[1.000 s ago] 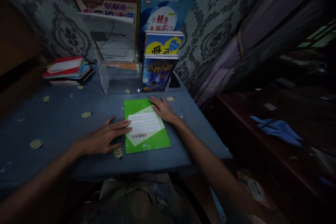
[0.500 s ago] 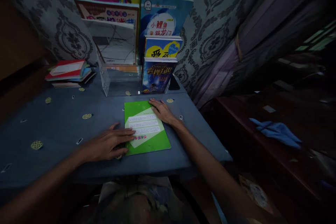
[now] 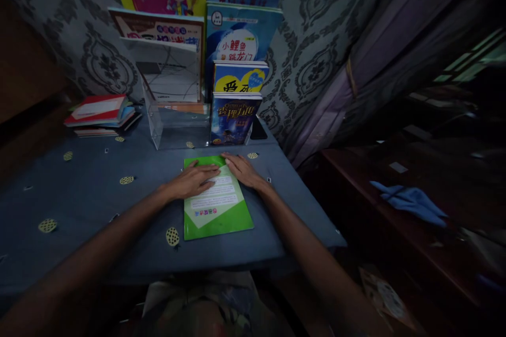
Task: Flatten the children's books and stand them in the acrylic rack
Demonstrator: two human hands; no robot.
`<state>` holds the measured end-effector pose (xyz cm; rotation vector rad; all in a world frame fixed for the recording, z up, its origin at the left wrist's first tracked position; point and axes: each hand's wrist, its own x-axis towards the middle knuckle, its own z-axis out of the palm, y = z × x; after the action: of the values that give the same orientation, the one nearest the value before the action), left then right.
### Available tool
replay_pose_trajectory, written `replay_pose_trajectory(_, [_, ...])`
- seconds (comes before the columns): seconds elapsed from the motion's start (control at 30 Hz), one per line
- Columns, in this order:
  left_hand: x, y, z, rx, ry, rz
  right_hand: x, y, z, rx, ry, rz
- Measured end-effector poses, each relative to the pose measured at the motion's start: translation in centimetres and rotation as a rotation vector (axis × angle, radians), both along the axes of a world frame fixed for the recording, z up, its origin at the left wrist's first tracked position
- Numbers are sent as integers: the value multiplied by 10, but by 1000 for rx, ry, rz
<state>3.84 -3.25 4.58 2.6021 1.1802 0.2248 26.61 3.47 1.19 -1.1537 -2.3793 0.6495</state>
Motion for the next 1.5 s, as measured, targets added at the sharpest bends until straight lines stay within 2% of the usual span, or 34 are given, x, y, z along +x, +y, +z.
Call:
replay_pose_trajectory(0.2, [22, 26, -2, 51, 41, 28, 2, 5, 1, -100, 155, -31])
replay_pose_trajectory(0.4, [27, 28, -11, 117, 7, -2, 2, 7, 0, -129, 174, -14])
replay_pose_trajectory(0.63, [36, 11, -10, 103, -68, -136, 2, 6, 0, -41, 126, 12])
replay_pose_trajectory(0.9, [43, -11, -10, 54, -52, -243, 0, 4, 2, -10, 93, 16])
replay_pose_trajectory(1.13, [48, -43, -5, 12, -59, -381, 0, 3, 2, 12, 90, 8])
replay_pose_trajectory(1.3, [51, -59, -1, -43, -106, -404, 1, 2, 2, 17, 82, 3])
replay_pose_trajectory(1.5, [51, -60, -3, -53, -144, -389, 2, 3, -4, 47, 84, 8])
